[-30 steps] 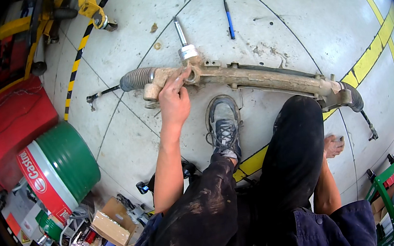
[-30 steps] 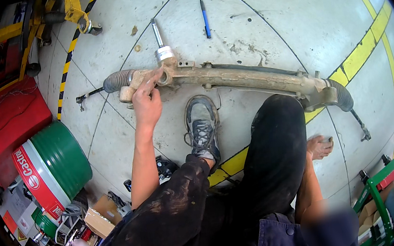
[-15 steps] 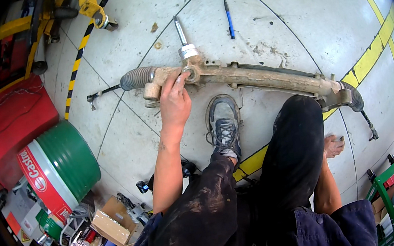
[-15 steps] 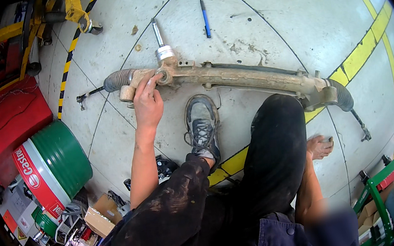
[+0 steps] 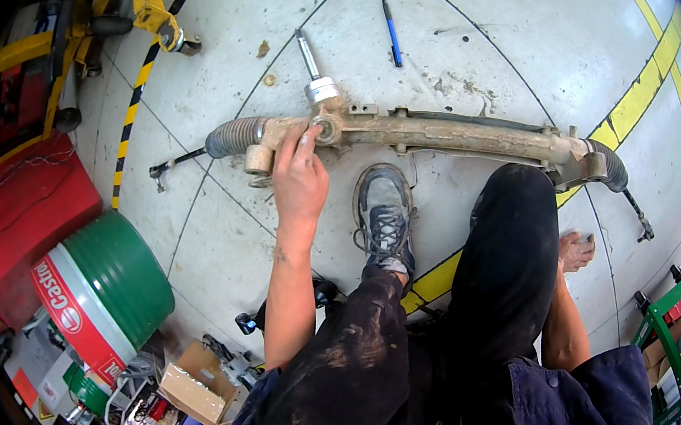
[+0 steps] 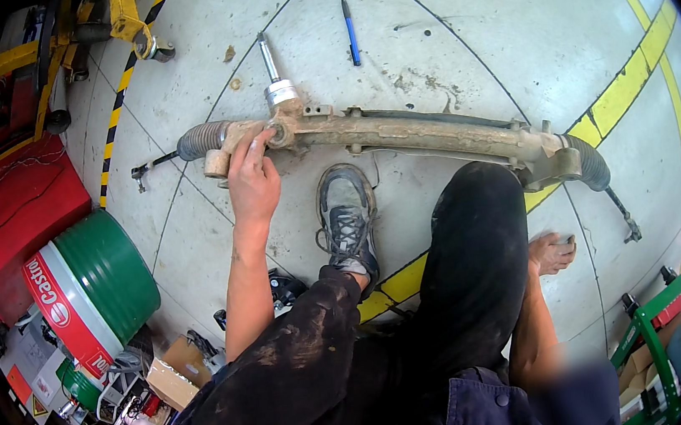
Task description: The person sits on the floor and uses a pen to scrape and clean a joint on a steering rack. They then use their fingers to wipe and inspect the cleaned area.
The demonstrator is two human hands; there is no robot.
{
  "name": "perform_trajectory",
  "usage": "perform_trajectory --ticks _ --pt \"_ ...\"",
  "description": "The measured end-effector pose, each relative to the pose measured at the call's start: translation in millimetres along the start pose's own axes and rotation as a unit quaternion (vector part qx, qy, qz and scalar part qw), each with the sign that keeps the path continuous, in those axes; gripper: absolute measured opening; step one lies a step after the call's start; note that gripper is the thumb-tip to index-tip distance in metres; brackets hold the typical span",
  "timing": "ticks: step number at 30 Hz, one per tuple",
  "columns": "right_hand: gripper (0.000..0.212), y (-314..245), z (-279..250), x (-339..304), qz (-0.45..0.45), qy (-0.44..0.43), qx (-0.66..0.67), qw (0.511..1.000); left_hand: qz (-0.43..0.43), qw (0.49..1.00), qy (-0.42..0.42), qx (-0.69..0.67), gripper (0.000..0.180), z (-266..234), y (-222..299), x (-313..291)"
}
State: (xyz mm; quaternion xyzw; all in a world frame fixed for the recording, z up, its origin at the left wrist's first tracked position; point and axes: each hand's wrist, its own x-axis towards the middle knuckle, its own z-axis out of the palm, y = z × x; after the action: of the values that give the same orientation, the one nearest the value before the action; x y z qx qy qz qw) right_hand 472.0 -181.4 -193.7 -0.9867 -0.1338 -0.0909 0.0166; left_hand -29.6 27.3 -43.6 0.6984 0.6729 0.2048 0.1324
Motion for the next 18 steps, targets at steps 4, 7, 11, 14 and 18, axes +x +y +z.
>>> perform_trajectory --ticks 4,7,11,14,18 --pt "0.052 -4.2 -5.8 -5.0 0.004 0.000 -0.003 1.000 -0.044 0.998 -0.009 -0.035 0.038 -1.7 -2.2 -3.2" --pt "0.052 -2.9 -6.6 -2.7 0.005 0.004 -0.005 1.000 -0.061 0.996 -0.017 -0.061 0.037 -0.5 -0.3 -1.5" --pt "0.052 -3.6 -4.4 -2.6 0.003 0.003 -0.005 1.000 -0.047 0.998 -0.003 -0.034 0.036 -5.1 -2.1 -3.0" --pt "0.052 -0.5 0.4 -0.1 0.001 0.004 -0.005 1.000 -0.009 1.000 0.005 -0.010 0.036 -4.2 -1.8 -4.3" --pt "0.052 -0.8 1.4 -2.3 0.000 0.003 -0.006 1.000 0.007 1.000 0.009 0.012 0.040 -1.8 -1.5 -6.5"
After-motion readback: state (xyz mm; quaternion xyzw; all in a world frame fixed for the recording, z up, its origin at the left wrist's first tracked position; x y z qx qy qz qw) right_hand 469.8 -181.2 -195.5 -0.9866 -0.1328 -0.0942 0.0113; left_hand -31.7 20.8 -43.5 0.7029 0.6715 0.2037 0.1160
